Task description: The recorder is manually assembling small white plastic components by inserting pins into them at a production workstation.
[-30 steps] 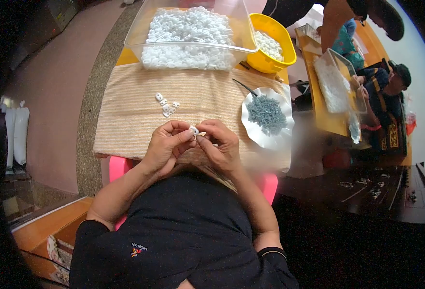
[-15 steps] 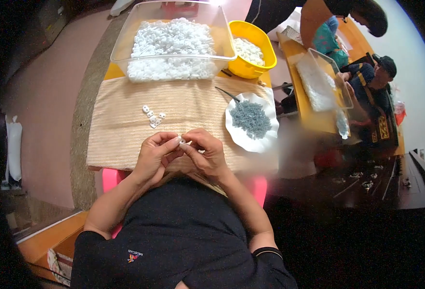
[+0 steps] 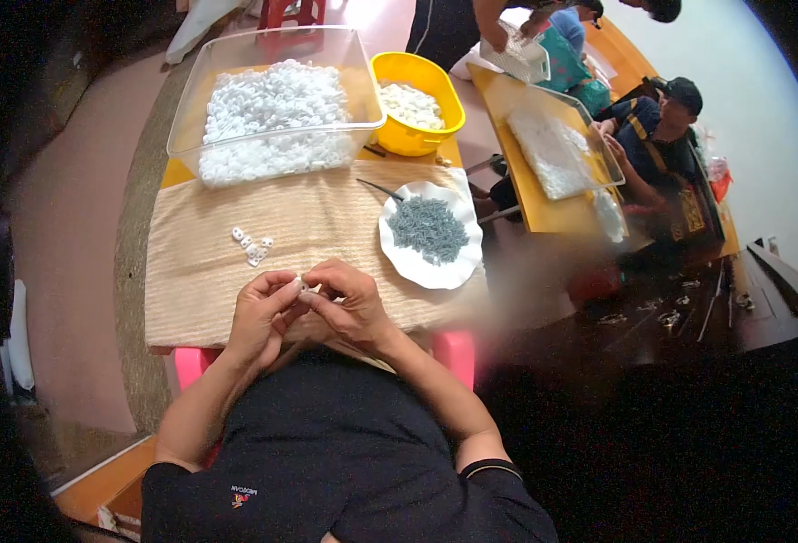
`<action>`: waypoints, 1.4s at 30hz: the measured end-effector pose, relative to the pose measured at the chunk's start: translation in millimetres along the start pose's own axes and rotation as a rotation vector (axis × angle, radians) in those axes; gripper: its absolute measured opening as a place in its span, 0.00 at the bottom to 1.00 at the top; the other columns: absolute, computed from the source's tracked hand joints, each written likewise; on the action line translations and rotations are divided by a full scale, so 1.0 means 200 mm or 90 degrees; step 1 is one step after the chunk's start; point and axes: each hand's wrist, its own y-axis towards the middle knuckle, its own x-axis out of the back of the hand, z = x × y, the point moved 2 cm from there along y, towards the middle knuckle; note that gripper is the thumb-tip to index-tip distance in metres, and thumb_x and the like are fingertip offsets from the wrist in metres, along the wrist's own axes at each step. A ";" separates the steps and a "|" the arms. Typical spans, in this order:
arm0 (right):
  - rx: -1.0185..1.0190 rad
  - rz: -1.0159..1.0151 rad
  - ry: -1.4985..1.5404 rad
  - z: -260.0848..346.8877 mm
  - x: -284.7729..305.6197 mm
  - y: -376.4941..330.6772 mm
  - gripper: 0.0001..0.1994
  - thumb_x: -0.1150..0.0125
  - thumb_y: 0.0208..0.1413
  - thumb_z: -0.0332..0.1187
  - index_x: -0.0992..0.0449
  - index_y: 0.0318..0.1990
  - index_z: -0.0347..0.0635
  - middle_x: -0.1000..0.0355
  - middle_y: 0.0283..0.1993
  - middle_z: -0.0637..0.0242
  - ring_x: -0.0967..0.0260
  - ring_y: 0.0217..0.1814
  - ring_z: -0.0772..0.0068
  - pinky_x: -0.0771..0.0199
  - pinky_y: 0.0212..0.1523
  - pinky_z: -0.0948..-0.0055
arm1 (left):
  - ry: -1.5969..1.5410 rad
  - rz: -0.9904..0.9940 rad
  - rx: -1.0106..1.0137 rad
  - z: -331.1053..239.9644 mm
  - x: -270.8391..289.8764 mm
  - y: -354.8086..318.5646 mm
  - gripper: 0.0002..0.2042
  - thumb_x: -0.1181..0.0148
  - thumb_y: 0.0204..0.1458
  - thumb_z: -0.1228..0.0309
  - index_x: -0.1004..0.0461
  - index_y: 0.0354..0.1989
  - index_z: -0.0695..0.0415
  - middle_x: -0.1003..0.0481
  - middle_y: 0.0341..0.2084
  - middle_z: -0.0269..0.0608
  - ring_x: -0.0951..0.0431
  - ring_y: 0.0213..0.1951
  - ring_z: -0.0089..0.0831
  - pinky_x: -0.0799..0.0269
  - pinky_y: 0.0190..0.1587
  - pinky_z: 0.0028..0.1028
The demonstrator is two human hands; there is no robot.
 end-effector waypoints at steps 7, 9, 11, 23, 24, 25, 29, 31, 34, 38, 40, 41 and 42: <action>-0.031 0.008 0.006 -0.02 0.00 -0.02 0.10 0.35 0.53 0.22 0.23 0.43 0.34 0.29 0.41 0.63 0.35 0.30 0.85 0.36 0.27 0.85 | 0.009 -0.009 0.005 -0.01 -0.01 -0.01 0.05 0.39 0.55 0.77 0.26 0.39 0.59 0.23 0.34 0.37 0.22 0.36 0.25 0.22 0.42 0.25; -0.020 0.008 0.002 -0.04 0.00 -0.02 0.10 0.35 0.52 0.22 0.24 0.43 0.35 0.28 0.40 0.63 0.34 0.30 0.84 0.35 0.26 0.84 | 0.004 -0.008 0.007 0.00 -0.01 0.00 0.05 0.39 0.55 0.77 0.26 0.39 0.59 0.23 0.34 0.37 0.22 0.36 0.25 0.22 0.42 0.25; -0.011 0.010 0.000 -0.04 0.00 -0.01 0.10 0.36 0.52 0.22 0.24 0.43 0.35 0.28 0.40 0.63 0.32 0.30 0.83 0.33 0.26 0.84 | -0.001 -0.009 0.009 0.00 -0.01 -0.01 0.05 0.39 0.55 0.77 0.26 0.39 0.59 0.23 0.34 0.37 0.22 0.36 0.25 0.22 0.42 0.25; -0.023 0.005 -0.001 -0.03 0.00 -0.01 0.10 0.36 0.53 0.22 0.25 0.43 0.34 0.28 0.39 0.62 0.31 0.33 0.80 0.31 0.29 0.82 | -0.010 0.002 -0.004 -0.01 -0.01 0.00 0.05 0.40 0.55 0.77 0.26 0.40 0.61 0.23 0.35 0.40 0.21 0.37 0.27 0.21 0.44 0.26; -0.020 0.010 -0.016 -0.03 0.00 -0.01 0.10 0.36 0.53 0.23 0.24 0.43 0.34 0.28 0.39 0.62 0.31 0.33 0.80 0.31 0.29 0.82 | -0.009 0.005 -0.001 -0.01 -0.02 0.00 0.05 0.40 0.56 0.77 0.26 0.40 0.61 0.23 0.35 0.39 0.21 0.36 0.27 0.21 0.43 0.26; -0.018 0.016 -0.031 -0.02 0.00 -0.01 0.10 0.36 0.53 0.23 0.24 0.43 0.35 0.28 0.39 0.63 0.31 0.33 0.80 0.31 0.29 0.82 | -0.008 0.007 0.002 -0.01 -0.02 0.00 0.05 0.41 0.56 0.77 0.26 0.40 0.61 0.23 0.35 0.39 0.21 0.36 0.26 0.20 0.42 0.26; -0.023 -0.022 -0.076 0.01 0.07 0.00 0.11 0.37 0.54 0.23 0.25 0.45 0.35 0.28 0.35 0.65 0.33 0.31 0.81 0.33 0.29 0.82 | -0.006 0.016 0.009 0.00 0.01 0.01 0.05 0.41 0.56 0.78 0.26 0.40 0.61 0.23 0.34 0.39 0.21 0.35 0.26 0.20 0.41 0.26; -0.089 -0.117 -0.119 0.01 0.18 0.05 0.12 0.40 0.57 0.23 0.26 0.48 0.33 0.29 0.30 0.69 0.35 0.29 0.82 0.34 0.29 0.83 | -0.003 0.011 0.008 0.01 0.00 0.00 0.06 0.41 0.56 0.78 0.26 0.41 0.61 0.23 0.33 0.39 0.21 0.35 0.27 0.20 0.40 0.26; -0.071 -0.191 -0.114 0.12 0.42 0.24 0.23 0.44 0.58 0.24 0.37 0.61 0.26 0.28 0.28 0.65 0.33 0.25 0.81 0.29 0.25 0.81 | 0.003 0.028 0.009 0.02 -0.01 0.00 0.07 0.41 0.56 0.76 0.28 0.42 0.61 0.23 0.32 0.41 0.20 0.36 0.28 0.19 0.41 0.27; -0.116 -0.210 -0.079 0.15 0.56 0.36 0.24 0.41 0.58 0.24 0.37 0.61 0.27 0.28 0.28 0.65 0.31 0.27 0.82 0.28 0.24 0.81 | -0.006 0.009 0.005 0.02 0.02 0.00 0.07 0.41 0.56 0.76 0.28 0.43 0.61 0.23 0.33 0.42 0.20 0.36 0.29 0.19 0.41 0.28; -0.130 -0.208 -0.090 0.15 0.55 0.31 0.22 0.41 0.58 0.24 0.34 0.59 0.27 0.28 0.29 0.66 0.31 0.28 0.82 0.27 0.25 0.81 | -0.010 0.008 0.009 0.02 0.00 -0.01 0.07 0.42 0.57 0.77 0.28 0.43 0.62 0.23 0.33 0.43 0.20 0.37 0.30 0.19 0.42 0.29; -0.134 -0.179 -0.064 0.12 0.52 0.27 0.20 0.41 0.58 0.24 0.32 0.57 0.28 0.28 0.30 0.66 0.31 0.28 0.82 0.27 0.26 0.81 | -0.013 -0.003 0.012 0.01 0.00 -0.02 0.07 0.42 0.57 0.77 0.28 0.43 0.62 0.23 0.33 0.43 0.20 0.37 0.30 0.19 0.42 0.29; -0.138 -0.149 -0.036 0.10 0.49 0.22 0.17 0.41 0.58 0.24 0.29 0.55 0.28 0.28 0.31 0.67 0.31 0.29 0.82 0.27 0.27 0.81 | -0.011 0.007 0.009 0.00 -0.01 -0.02 0.07 0.43 0.57 0.78 0.28 0.43 0.63 0.24 0.34 0.43 0.20 0.37 0.30 0.20 0.42 0.28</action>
